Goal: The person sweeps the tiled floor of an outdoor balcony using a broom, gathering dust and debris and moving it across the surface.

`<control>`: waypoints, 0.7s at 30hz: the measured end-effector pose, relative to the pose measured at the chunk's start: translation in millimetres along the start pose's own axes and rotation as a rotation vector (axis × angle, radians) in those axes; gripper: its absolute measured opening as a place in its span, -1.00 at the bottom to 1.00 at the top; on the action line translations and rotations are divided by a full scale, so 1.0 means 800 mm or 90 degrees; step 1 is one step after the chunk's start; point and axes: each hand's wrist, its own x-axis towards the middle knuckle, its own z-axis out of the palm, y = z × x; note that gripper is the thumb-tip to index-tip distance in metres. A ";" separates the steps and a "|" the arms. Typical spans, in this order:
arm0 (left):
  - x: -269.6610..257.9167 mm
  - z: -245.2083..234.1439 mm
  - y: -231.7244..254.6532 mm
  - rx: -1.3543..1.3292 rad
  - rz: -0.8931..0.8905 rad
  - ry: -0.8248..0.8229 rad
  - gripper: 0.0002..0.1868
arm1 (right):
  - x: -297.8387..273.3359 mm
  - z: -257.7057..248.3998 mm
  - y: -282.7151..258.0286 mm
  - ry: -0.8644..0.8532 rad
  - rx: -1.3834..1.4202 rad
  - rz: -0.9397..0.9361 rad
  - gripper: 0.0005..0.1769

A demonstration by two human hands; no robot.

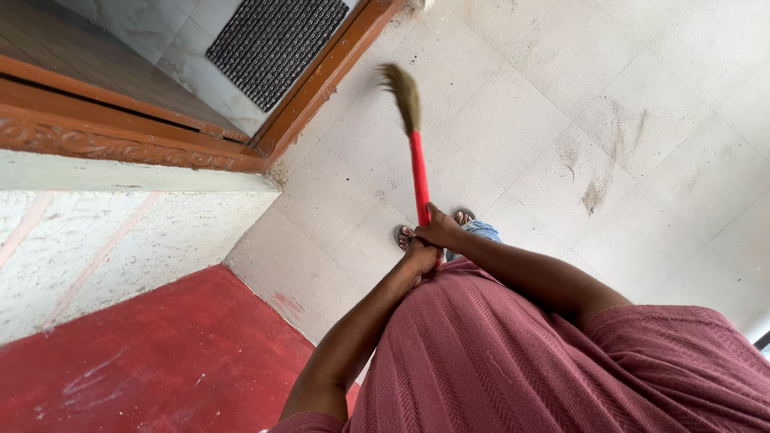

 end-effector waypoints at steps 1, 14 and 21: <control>0.003 -0.002 0.004 -0.022 0.001 0.003 -0.92 | 0.008 -0.001 -0.003 -0.013 0.005 -0.019 -0.05; 0.109 -0.038 0.126 0.253 -0.187 -0.164 -0.85 | 0.132 -0.044 0.035 -0.058 0.049 -0.006 -0.66; 0.078 0.011 0.211 0.247 -0.066 -0.080 -0.81 | 0.085 -0.147 -0.027 0.081 0.304 0.076 -0.60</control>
